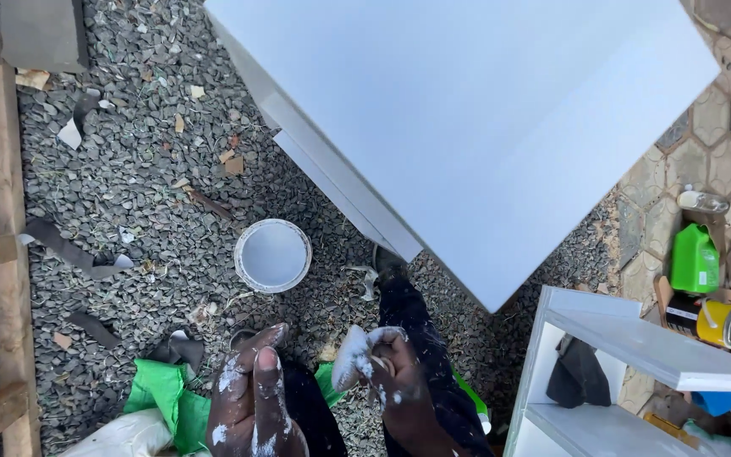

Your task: The person applies white paint to a white cabinet using a sponge. They repeatedly dip the sponge into a paint bucket and wipe the top and side surfaces of the cabinet.

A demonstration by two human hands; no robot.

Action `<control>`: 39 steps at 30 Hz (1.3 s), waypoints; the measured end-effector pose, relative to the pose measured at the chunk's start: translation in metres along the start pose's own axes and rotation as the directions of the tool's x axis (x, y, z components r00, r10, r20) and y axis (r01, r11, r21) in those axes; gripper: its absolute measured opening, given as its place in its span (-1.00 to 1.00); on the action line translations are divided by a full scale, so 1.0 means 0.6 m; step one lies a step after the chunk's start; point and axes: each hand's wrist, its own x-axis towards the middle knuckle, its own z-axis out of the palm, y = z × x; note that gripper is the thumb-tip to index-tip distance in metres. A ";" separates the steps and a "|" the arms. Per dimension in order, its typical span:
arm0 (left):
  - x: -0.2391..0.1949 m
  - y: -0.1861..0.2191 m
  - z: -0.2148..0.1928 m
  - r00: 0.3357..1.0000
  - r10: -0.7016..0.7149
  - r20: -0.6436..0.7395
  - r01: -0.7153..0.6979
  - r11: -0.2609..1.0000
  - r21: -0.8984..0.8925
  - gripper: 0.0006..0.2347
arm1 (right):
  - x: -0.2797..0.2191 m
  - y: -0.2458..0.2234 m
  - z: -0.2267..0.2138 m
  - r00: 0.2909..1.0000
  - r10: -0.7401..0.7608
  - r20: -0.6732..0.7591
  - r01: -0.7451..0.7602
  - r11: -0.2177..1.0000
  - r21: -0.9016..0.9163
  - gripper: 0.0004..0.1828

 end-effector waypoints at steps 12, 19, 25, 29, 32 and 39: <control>0.130 -0.567 0.148 0.774 -0.628 0.084 0.631 0.750 -0.199 -0.71 | 0.506 0.276 0.233 0.890 -0.180 0.419 0.447 0.170 -0.878 -0.60; 0.118 -0.671 0.200 0.842 -0.535 0.067 0.493 0.715 -0.495 -0.67 | 0.736 0.420 0.248 0.913 -0.214 0.348 0.324 -0.137 -0.936 -0.85; 0.187 -0.575 0.172 0.516 -0.844 0.145 0.751 0.364 -0.551 -0.59 | 0.761 0.430 0.259 0.935 -0.167 0.312 0.260 -0.271 -0.927 -0.73; 0.123 -0.663 0.199 0.678 -0.730 0.089 0.592 0.471 -0.654 -0.50 | 0.742 0.410 0.267 0.922 -0.184 0.341 0.289 -0.260 -0.921 -0.76; 0.130 -0.652 0.187 0.362 -0.927 0.096 0.810 0.263 -0.524 -0.46 | 0.691 0.358 0.291 0.976 -0.087 0.199 0.207 0.089 -0.974 -0.64; 0.135 -0.648 0.190 0.279 -0.954 0.112 0.879 0.206 -0.430 -0.40 | 0.674 0.317 0.296 0.933 0.319 -0.168 -0.342 0.634 -0.694 -0.65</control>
